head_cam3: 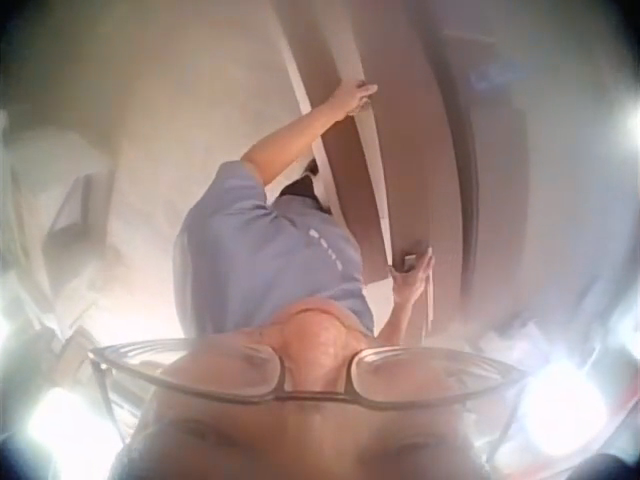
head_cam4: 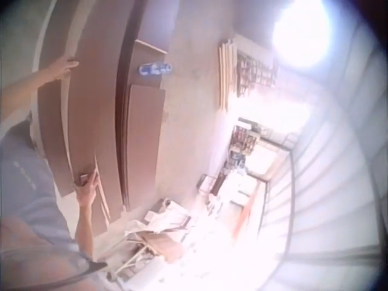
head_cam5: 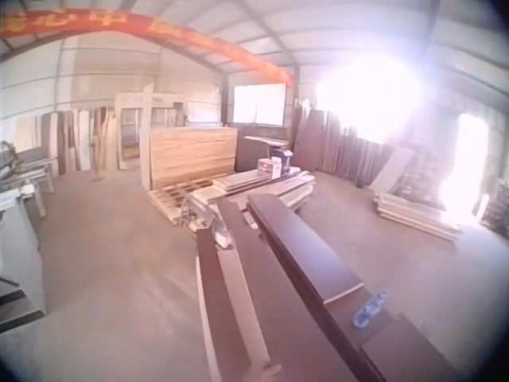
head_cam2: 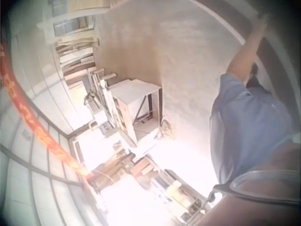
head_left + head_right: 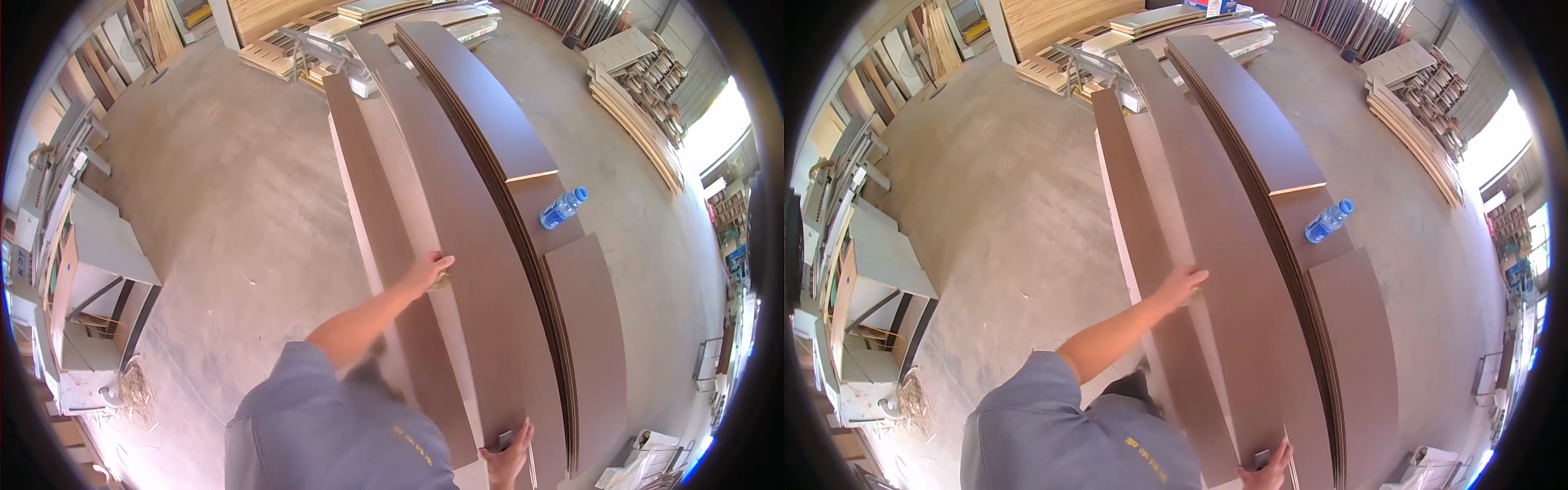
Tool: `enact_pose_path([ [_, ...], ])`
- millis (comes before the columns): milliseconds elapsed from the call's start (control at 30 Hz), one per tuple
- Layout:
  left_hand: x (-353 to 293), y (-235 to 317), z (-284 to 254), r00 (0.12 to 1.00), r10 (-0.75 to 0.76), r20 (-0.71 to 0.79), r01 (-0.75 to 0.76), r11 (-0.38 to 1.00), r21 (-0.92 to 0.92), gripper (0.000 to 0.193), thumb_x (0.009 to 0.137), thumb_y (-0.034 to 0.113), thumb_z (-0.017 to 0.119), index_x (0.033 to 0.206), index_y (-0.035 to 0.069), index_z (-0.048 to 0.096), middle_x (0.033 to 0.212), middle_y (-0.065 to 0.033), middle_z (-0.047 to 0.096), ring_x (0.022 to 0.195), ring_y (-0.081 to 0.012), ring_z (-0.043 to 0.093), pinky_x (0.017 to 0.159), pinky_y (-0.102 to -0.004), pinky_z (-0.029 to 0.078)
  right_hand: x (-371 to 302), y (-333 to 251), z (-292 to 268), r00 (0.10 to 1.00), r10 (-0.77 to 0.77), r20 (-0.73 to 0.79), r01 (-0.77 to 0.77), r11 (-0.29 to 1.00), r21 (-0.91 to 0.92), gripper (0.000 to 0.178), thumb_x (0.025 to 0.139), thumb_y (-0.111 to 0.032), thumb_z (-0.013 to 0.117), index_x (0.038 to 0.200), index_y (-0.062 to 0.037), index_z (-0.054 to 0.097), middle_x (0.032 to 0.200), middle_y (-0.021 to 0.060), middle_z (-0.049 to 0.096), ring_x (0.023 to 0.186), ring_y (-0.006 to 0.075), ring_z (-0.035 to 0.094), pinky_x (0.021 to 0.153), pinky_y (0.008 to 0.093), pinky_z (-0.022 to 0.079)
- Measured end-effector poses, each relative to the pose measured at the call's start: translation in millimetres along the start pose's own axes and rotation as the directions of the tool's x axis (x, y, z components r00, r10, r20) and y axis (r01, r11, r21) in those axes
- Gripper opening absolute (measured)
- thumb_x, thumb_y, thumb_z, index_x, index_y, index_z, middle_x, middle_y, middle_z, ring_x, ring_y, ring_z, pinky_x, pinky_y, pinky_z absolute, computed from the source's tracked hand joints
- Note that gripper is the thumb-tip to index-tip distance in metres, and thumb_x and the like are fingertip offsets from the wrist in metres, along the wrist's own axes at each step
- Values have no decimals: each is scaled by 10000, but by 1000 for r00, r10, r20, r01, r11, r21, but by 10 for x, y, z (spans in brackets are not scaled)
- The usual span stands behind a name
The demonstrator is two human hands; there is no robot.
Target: The person wipes and cleans the edges and surfaces of long wooden furniture panels using a cloth.
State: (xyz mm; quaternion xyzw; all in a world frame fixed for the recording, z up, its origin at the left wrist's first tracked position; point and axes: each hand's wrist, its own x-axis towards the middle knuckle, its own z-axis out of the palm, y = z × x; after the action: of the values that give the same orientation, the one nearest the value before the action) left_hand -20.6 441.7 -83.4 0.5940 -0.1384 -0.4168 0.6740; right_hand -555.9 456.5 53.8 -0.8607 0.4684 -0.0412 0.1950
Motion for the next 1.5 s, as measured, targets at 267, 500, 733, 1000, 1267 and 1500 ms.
enact_pose_path([
  [267,-611,-496,-1230,966,-200,-164,142,940,-310,370,1046,295,645,1271,4,687,1042,-55,743,893,-162,721,792,-311,602,-112,-543,599,989,92,118,-83,993,-80,1337,501,-213,988,1659,-146,325,1688,246,334,1239,453,666,853,508,623],
  [500,183,-664,-1830,934,-151,-324,108,983,-147,374,1038,253,596,1256,-32,704,1143,-106,770,1013,-201,740,885,-352,584,297,-871,1541,954,140,263,-133,990,-45,1283,598,-234,967,1677,-175,276,1702,267,261,1199,472,678,889,520,620],
  [733,609,-402,-2155,896,5,-444,158,930,330,430,1059,320,541,1195,-40,734,1191,-193,769,1102,-329,728,957,-418,551,649,-1558,1631,942,118,315,-132,991,22,1236,641,-236,946,1673,-160,269,1668,290,248,1158,486,685,880,530,621],
  [1000,749,310,-2272,985,57,-165,161,66,985,472,986,425,711,1094,-33,752,1055,-293,748,1032,-466,710,873,-524,580,907,-1523,1796,976,40,212,-89,970,225,1010,766,-190,864,1616,-56,335,1536,307,408,1243,521,616,951,559,588],
  [1267,-607,807,163,838,-200,508,216,976,29,305,977,151,706,1254,27,680,1140,-17,670,1000,-103,652,888,-274,543,1315,-1806,335,799,37,600,-598,-58,800,450,1167,-342,431,1417,-1,584,914,139,737,657,192,693,658,358,609],
  [1500,-1586,1027,1248,733,310,606,-405,914,22,355,893,36,779,1237,85,707,1280,-81,637,1123,-202,628,1038,-367,518,730,-1523,35,904,114,412,-423,102,900,335,1014,-61,614,1343,1,625,953,52,719,807,141,684,772,296,565],
])
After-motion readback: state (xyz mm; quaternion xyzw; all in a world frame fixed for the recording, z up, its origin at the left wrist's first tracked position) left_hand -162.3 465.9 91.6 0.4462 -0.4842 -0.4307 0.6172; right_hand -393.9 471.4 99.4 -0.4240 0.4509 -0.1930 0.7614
